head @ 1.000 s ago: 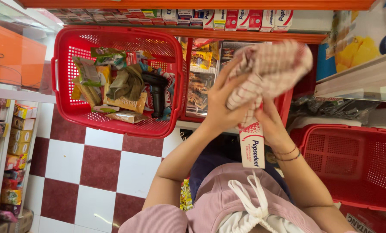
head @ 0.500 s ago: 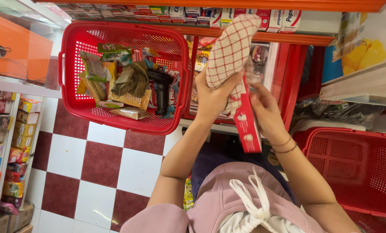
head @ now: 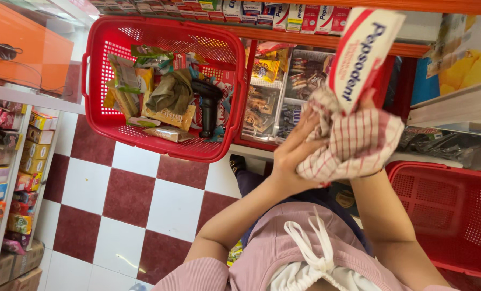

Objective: The person picks up and scans various items including a package of snacks, a box of toothpaste, and a small pouch, then places them into a red shopping basket, occasionally using a cloth to wipe objects.

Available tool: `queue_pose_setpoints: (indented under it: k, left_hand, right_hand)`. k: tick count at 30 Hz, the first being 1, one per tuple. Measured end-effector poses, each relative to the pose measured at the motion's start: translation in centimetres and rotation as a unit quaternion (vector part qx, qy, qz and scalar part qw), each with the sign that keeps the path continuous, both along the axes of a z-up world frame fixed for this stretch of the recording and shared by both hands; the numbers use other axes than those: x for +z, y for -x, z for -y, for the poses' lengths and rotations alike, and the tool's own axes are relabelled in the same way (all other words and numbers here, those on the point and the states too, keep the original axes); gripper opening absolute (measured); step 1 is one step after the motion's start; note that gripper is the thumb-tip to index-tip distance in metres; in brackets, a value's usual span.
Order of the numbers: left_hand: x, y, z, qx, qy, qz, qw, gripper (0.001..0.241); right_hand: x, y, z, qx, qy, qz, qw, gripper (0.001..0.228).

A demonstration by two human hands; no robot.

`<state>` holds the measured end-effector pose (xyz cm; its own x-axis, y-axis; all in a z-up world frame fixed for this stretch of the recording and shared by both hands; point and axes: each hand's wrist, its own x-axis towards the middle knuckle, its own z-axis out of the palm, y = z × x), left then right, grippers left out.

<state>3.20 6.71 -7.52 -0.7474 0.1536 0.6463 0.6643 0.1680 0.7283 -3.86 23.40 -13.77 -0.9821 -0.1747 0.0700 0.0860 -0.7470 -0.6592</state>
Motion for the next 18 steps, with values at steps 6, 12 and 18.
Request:
queue_pose_setpoints:
  k: [6,12,18]
  left_hand:
    - [-1.4,-3.6,-1.5,0.028,-0.156,0.145,0.977,0.061]
    - [-0.9,-3.6,0.0,-0.009,0.005,0.094,0.996,0.067]
    - [1.9,0.6,1.2,0.035,-0.053,0.093,0.994,0.068]
  right_hand:
    - [10.2,-1.6,1.8,0.003,0.062,-0.017,0.998,0.057]
    - [8.6,-2.4,0.6,-0.137,-0.247,0.095,0.955,0.043]
    - [3.8,-5.7,0.7,-0.092,-0.429,-0.144,0.887,0.045]
